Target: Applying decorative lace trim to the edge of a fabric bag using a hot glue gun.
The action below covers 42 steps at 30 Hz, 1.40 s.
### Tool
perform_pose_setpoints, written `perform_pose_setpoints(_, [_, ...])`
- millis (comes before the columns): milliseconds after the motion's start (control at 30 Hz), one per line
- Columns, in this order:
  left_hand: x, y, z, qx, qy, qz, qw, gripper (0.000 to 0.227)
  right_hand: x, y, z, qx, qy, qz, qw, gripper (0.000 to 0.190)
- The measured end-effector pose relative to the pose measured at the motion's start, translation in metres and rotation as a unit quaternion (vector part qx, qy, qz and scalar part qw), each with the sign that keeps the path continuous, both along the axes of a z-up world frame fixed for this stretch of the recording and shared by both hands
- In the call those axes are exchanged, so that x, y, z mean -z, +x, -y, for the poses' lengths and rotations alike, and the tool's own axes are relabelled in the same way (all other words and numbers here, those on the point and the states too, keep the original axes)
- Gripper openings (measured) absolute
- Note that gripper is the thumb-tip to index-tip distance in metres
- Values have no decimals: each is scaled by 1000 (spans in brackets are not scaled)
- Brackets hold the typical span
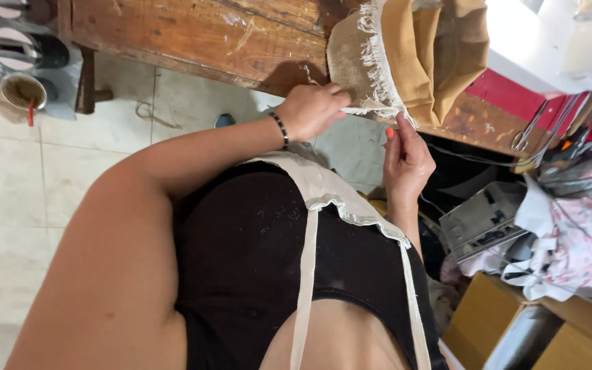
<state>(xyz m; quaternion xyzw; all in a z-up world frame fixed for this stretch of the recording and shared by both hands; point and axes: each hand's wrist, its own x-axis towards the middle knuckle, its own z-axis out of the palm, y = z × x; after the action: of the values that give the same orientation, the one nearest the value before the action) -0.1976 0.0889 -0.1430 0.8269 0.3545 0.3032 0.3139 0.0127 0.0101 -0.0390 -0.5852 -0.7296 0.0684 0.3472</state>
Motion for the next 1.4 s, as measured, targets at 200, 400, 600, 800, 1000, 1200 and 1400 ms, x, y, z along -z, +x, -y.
perform_pose_setpoints(200, [23, -64, 18, -59, -18, -101, 993, 17, -4, -2, -2, -10, 6, 5, 1000, 27])
perform_pose_setpoints(400, [34, -125, 58, -30, -170, -122, 977, 16, -3, 1, -3, -11, 3, -3, 1000, 26])
perform_pose_setpoints(600, [45, -138, 79, -67, -237, -143, 959, 15, -4, -2, 1, -10, -2, -10, 1000, 26])
perform_pose_setpoints(800, [52, -138, 89, -68, -248, -145, 955, 15, -10, -10, 3, -15, -4, -25, 1000, 26])
perform_pose_setpoints(1000, [30, -126, 73, -57, -186, -59, 979, 15, -2, -5, 4, -6, -5, -38, 999, 26])
perform_pose_setpoints(1200, [-29, -38, 12, -4, -48, 99, 994, 7, -5, -7, 6, -2, -25, -38, 999, 27])
perform_pose_setpoints(1400, [-60, 13, -24, 19, -19, 63, 998, 15, -14, -10, 8, 28, -76, -7, 997, 26])
